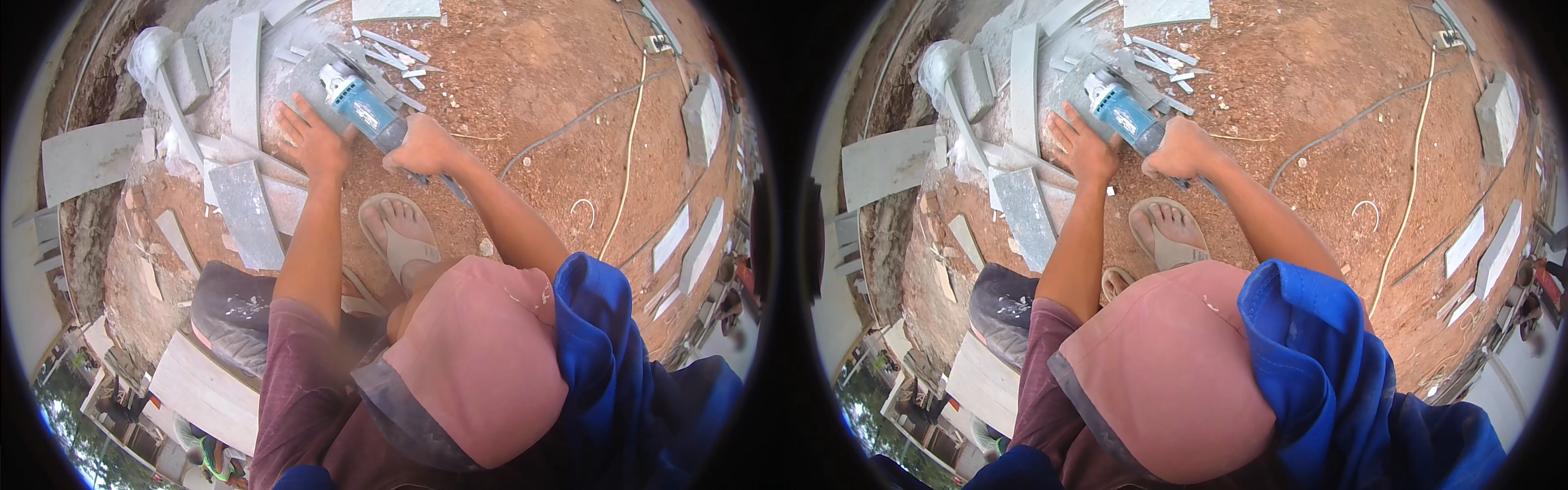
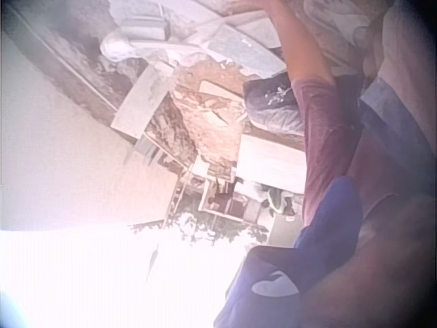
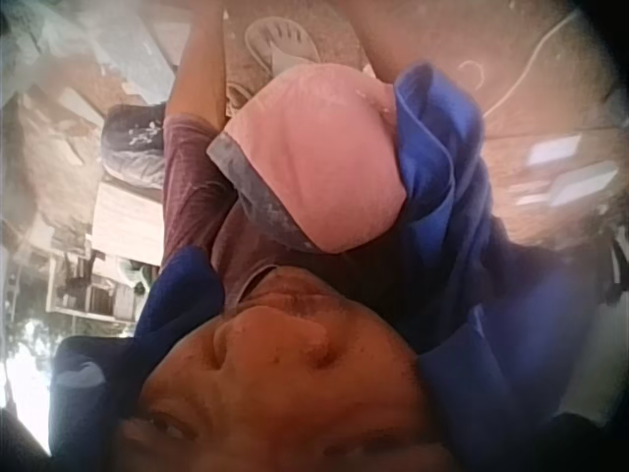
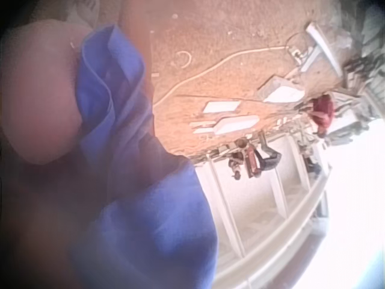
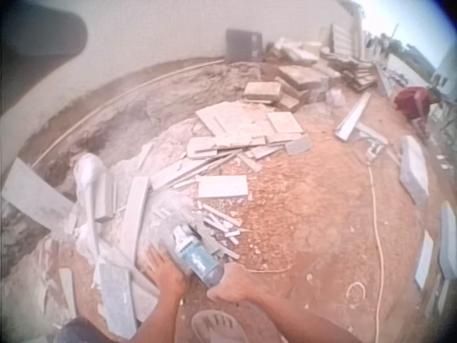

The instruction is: The person uses an angle grinder to cut rectangular ceramic tiles on a dirt construction site. They hold the tile with one hand and guide the grinder with the other, creating dust as they cut. After cutting, the person picks up the pieces and walks toward a building interior.

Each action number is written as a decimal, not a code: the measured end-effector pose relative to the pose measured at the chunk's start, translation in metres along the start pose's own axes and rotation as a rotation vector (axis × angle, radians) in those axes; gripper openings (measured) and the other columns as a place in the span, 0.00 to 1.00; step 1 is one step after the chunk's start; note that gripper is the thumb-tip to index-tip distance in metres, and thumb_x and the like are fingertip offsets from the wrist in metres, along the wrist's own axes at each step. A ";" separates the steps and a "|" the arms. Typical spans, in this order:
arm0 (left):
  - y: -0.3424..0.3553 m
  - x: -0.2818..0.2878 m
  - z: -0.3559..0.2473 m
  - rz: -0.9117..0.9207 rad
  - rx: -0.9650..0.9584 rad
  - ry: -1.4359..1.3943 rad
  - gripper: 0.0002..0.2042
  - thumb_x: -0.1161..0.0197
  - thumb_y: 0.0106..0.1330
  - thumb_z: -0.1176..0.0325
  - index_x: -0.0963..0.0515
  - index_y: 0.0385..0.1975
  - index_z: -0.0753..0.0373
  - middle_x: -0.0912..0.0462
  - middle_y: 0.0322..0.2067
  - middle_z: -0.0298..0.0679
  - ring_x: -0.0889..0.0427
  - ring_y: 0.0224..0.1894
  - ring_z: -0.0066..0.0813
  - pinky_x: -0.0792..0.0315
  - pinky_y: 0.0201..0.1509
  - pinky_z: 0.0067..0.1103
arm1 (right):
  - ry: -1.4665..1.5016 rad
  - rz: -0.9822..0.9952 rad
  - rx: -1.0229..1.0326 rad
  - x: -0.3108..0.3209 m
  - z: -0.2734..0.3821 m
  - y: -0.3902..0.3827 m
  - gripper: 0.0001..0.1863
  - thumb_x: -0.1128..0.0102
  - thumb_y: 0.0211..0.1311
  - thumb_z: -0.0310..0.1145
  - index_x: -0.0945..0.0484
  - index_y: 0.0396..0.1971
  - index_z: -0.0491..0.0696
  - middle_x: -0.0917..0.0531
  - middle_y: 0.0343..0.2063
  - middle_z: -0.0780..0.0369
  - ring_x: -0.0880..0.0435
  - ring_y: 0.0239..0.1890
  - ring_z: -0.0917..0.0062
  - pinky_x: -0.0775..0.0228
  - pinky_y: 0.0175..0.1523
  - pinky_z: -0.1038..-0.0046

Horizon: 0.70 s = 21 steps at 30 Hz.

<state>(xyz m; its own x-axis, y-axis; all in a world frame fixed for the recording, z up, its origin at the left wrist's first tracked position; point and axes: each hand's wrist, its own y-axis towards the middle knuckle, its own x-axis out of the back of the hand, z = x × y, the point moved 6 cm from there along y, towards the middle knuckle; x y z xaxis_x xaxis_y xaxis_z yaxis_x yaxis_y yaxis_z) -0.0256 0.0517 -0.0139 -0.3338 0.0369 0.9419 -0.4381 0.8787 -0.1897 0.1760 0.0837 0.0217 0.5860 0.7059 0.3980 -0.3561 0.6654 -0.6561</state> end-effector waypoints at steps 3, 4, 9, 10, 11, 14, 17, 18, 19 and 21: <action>0.000 0.000 0.001 -0.005 -0.008 0.004 0.64 0.21 0.58 0.49 0.66 0.82 0.60 0.67 0.82 0.60 0.69 0.84 0.58 0.57 0.78 0.65 | -0.006 0.004 -0.005 0.000 0.006 0.001 0.24 0.25 0.31 0.41 0.17 0.22 0.32 0.13 0.28 0.41 0.10 0.34 0.54 0.18 0.42 0.62; 0.000 0.000 0.001 -0.004 -0.010 0.008 0.64 0.21 0.58 0.49 0.66 0.82 0.60 0.67 0.82 0.60 0.69 0.84 0.58 0.57 0.77 0.65 | -0.004 0.012 -0.004 -0.001 0.006 0.003 0.24 0.25 0.31 0.40 0.17 0.22 0.32 0.13 0.28 0.41 0.10 0.34 0.54 0.18 0.42 0.62; 0.000 0.000 -0.002 -0.003 -0.015 -0.003 0.64 0.20 0.57 0.50 0.66 0.82 0.59 0.68 0.82 0.60 0.69 0.84 0.58 0.56 0.77 0.65 | 0.000 0.020 0.022 -0.004 0.002 0.016 0.24 0.25 0.30 0.40 0.16 0.22 0.32 0.13 0.28 0.41 0.10 0.34 0.55 0.18 0.42 0.62; 0.000 0.000 -0.001 -0.005 -0.014 -0.006 0.64 0.20 0.57 0.50 0.66 0.82 0.59 0.68 0.82 0.60 0.69 0.84 0.58 0.56 0.77 0.65 | 0.001 0.023 0.026 -0.005 0.003 0.017 0.24 0.25 0.30 0.41 0.16 0.22 0.32 0.13 0.29 0.40 0.10 0.34 0.54 0.18 0.42 0.62; 0.000 0.000 -0.001 -0.007 -0.013 -0.008 0.64 0.20 0.57 0.50 0.66 0.82 0.59 0.68 0.82 0.60 0.69 0.84 0.58 0.56 0.77 0.65 | 0.002 0.026 0.029 -0.005 0.004 0.018 0.25 0.25 0.30 0.41 0.15 0.23 0.32 0.13 0.29 0.40 0.10 0.34 0.54 0.18 0.42 0.62; 0.001 -0.001 0.000 0.001 -0.004 0.006 0.64 0.20 0.57 0.50 0.66 0.82 0.59 0.68 0.82 0.59 0.69 0.84 0.57 0.56 0.77 0.66 | -0.009 -0.008 0.066 -0.003 0.010 0.019 0.25 0.24 0.30 0.41 0.15 0.23 0.32 0.13 0.29 0.40 0.10 0.34 0.53 0.18 0.43 0.62; 0.001 -0.001 0.001 -0.014 -0.009 -0.007 0.64 0.20 0.57 0.50 0.66 0.82 0.58 0.68 0.82 0.59 0.69 0.84 0.57 0.56 0.77 0.66 | -0.009 -0.012 0.045 0.000 0.013 0.018 0.26 0.24 0.30 0.42 0.15 0.24 0.31 0.13 0.30 0.39 0.10 0.35 0.53 0.18 0.44 0.62; 0.001 -0.001 0.001 -0.011 -0.007 -0.005 0.64 0.21 0.57 0.50 0.66 0.82 0.58 0.68 0.82 0.59 0.69 0.84 0.57 0.56 0.77 0.66 | -0.007 -0.010 0.045 0.000 0.013 0.017 0.27 0.24 0.30 0.42 0.15 0.25 0.31 0.13 0.30 0.39 0.10 0.36 0.53 0.18 0.44 0.62; 0.001 -0.001 0.001 -0.008 -0.006 -0.002 0.64 0.21 0.57 0.49 0.66 0.82 0.59 0.69 0.82 0.59 0.69 0.84 0.57 0.56 0.77 0.66 | -0.005 -0.008 0.044 -0.001 0.012 0.016 0.27 0.24 0.30 0.42 0.15 0.25 0.31 0.13 0.30 0.39 0.10 0.36 0.53 0.18 0.44 0.62; 0.000 -0.001 0.000 -0.002 -0.006 0.004 0.64 0.21 0.58 0.49 0.66 0.82 0.59 0.68 0.82 0.59 0.69 0.84 0.57 0.56 0.77 0.65 | -0.001 0.007 0.027 -0.001 0.009 0.014 0.27 0.24 0.30 0.42 0.15 0.26 0.31 0.13 0.31 0.39 0.10 0.37 0.53 0.18 0.44 0.62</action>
<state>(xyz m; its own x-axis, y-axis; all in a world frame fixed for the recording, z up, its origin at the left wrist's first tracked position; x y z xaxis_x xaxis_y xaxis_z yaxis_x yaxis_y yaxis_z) -0.0258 0.0517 -0.0148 -0.3297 0.0364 0.9434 -0.4340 0.8816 -0.1857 0.1638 0.0948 0.0181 0.5831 0.7104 0.3942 -0.3791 0.6670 -0.6414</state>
